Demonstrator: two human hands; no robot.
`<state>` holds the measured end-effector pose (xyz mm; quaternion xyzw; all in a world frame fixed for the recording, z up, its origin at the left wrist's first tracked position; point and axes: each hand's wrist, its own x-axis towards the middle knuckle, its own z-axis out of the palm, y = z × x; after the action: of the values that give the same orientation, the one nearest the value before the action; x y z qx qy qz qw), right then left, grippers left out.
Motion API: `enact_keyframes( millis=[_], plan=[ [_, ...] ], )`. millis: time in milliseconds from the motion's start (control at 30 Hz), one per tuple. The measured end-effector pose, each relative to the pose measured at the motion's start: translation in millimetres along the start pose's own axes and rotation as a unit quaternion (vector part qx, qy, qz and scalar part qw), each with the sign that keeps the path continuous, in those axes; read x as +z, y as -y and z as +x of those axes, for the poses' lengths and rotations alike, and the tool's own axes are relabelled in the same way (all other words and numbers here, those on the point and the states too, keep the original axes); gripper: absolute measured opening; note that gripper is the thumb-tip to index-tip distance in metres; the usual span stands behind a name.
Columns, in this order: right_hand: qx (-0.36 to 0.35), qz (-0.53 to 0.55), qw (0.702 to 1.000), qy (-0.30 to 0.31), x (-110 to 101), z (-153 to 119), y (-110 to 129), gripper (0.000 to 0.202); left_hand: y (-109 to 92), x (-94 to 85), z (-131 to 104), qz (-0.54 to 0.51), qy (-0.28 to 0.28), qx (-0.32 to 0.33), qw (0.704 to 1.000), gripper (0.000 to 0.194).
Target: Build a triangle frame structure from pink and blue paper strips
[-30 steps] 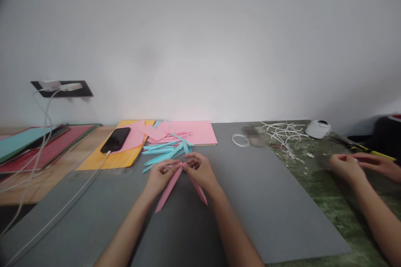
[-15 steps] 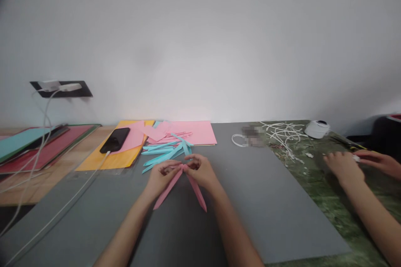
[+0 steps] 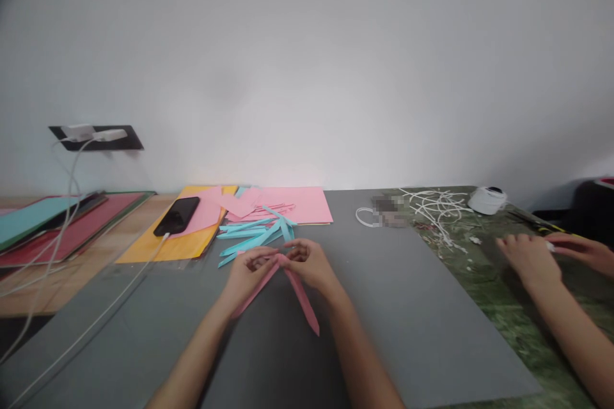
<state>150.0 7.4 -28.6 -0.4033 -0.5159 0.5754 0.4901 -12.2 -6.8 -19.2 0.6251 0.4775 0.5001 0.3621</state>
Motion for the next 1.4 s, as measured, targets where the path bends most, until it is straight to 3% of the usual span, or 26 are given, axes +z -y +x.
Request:
enact_keyframes(
  millis=[267,1033,1400],
  plan=[
    [-0.005,0.034,0.999,-0.008,-1,0,4,0.032,-3,-1.5,1,-0.028,0.011,-0.020,0.999,0.027],
    [-0.016,0.068,0.994,-0.079,12,-1,5,0.037,-7,4.3,-1,-0.055,0.002,-0.013,0.998,0.027],
    [-0.031,0.083,0.993,-0.079,12,0,3,0.036,1,6.1,-3,0.060,0.001,0.087,0.994,0.021]
  ],
)
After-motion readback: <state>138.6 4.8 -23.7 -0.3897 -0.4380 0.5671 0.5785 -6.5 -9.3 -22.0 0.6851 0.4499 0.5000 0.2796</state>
